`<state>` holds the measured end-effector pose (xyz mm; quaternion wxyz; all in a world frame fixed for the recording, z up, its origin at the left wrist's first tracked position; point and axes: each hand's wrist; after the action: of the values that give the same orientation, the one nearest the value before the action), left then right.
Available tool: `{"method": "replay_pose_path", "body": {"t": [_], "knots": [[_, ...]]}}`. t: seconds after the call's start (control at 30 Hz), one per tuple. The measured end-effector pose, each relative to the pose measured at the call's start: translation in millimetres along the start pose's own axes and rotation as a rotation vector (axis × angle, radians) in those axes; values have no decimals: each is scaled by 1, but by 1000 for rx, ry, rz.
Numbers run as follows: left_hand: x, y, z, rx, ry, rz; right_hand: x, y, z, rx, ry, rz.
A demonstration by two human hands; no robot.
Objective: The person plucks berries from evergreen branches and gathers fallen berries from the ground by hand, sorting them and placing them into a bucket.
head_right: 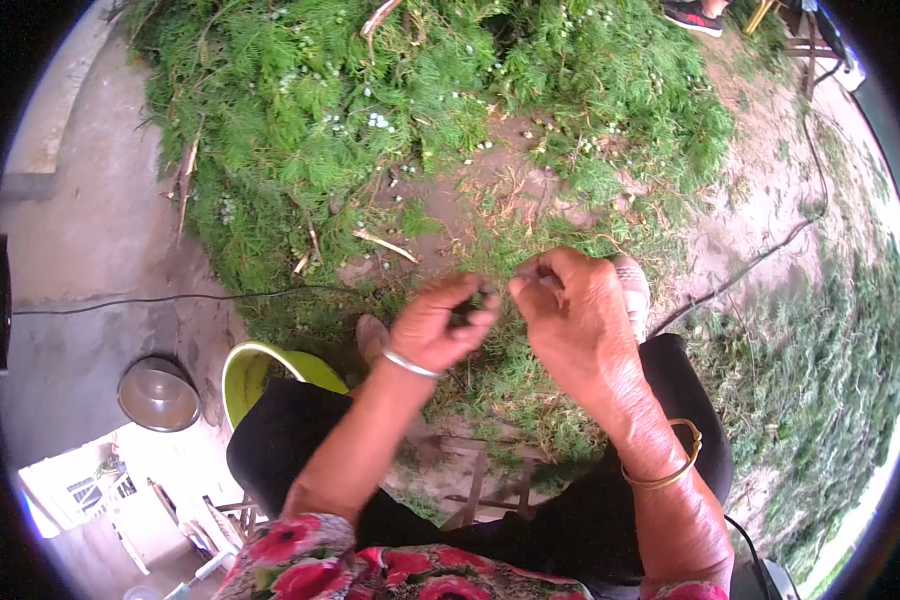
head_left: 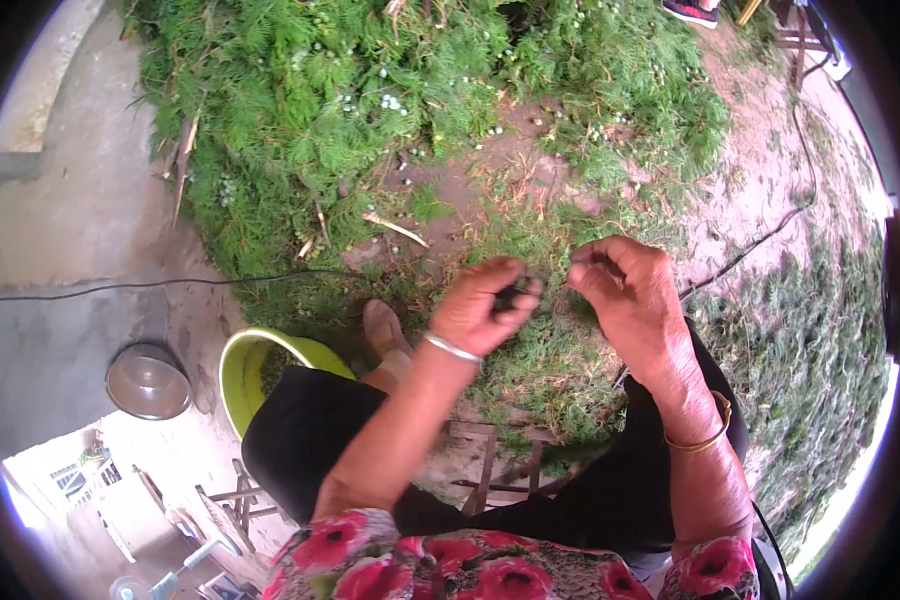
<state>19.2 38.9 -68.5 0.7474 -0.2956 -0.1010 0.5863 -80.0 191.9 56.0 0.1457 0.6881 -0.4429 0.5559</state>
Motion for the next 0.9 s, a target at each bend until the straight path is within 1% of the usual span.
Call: {"method": "replay_pose_path", "body": {"t": [0.03, 0.07, 0.1, 0.13, 0.17, 0.23, 0.27, 0.3, 0.33, 0.37, 0.43, 0.47, 0.53, 0.57, 0.63, 0.7, 0.77, 0.8, 0.87, 0.9], "knots": [[-24, -19, 2, -179, 140, 47, -2, 0, 0, -13, -15, -20], [-47, -40, 1, -342, 356, 165, -2, 1, 1, -27, -29, -39], [-71, -63, 0, -439, 501, 247, 2, 0, 0, -2, -25, -21], [-92, -86, -10, -522, 594, 315, 3, -1, -1, 1, -15, -27], [-111, -111, -24, -645, 760, 381, 4, -2, -1, 13, -26, -40], [-142, -168, -58, -865, 1072, 366, 4, -3, 1, 30, -31, -54], [-149, -199, -81, -981, 1142, 363, 3, -3, 2, 28, -45, -85], [-159, -231, -105, -1114, 1464, 168, 0, -4, 3, 20, -63, -112], [-177, -273, -162, -1038, 1962, -51, -3, -5, 4, 0, -72, -103], [-163, -283, -129, -1070, 1798, -268, -6, -6, 8, 12, -94, -116], [-168, -309, -186, -759, 2576, -352, -5, -9, 9, 39, -100, -141], [-171, -287, -181, -715, 2592, -331, -3, -10, 10, 59, -81, -156], [-169, -242, -149, -1025, 2221, -458, 3, -14, 11, 103, -68, -124], [-168, -210, -127, -961, 2275, -356, 3, -15, 12, 118, -81, -139], [-169, -140, -107, -857, 2272, -226, 3, -19, 13, 143, -47, -134], [-153, -61, -80, -689, 2429, -106, 2, -24, 10, 175, -21, -120], [-136, 25, -75, -530, 2339, -63, 1, -28, 6, 202, -29, -123], [-121, 67, -74, -487, 2302, -32, 7, -28, -1, 219, 21, -132], [-90, 147, -74, -368, 2248, 27, 9, -27, -7, 261, 90, 3], [-76, 182, -71, -294, 2227, 58, 9, -23, -12, 272, 180, -22]]}}
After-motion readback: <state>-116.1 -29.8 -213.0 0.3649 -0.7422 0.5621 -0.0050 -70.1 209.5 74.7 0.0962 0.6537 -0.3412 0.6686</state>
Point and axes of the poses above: each hand's wrist, its own y-axis towards the middle knuckle, its own z-axis out of the palm, x = y × z, and after that the axes turned 3 degrees about -z, right-handed
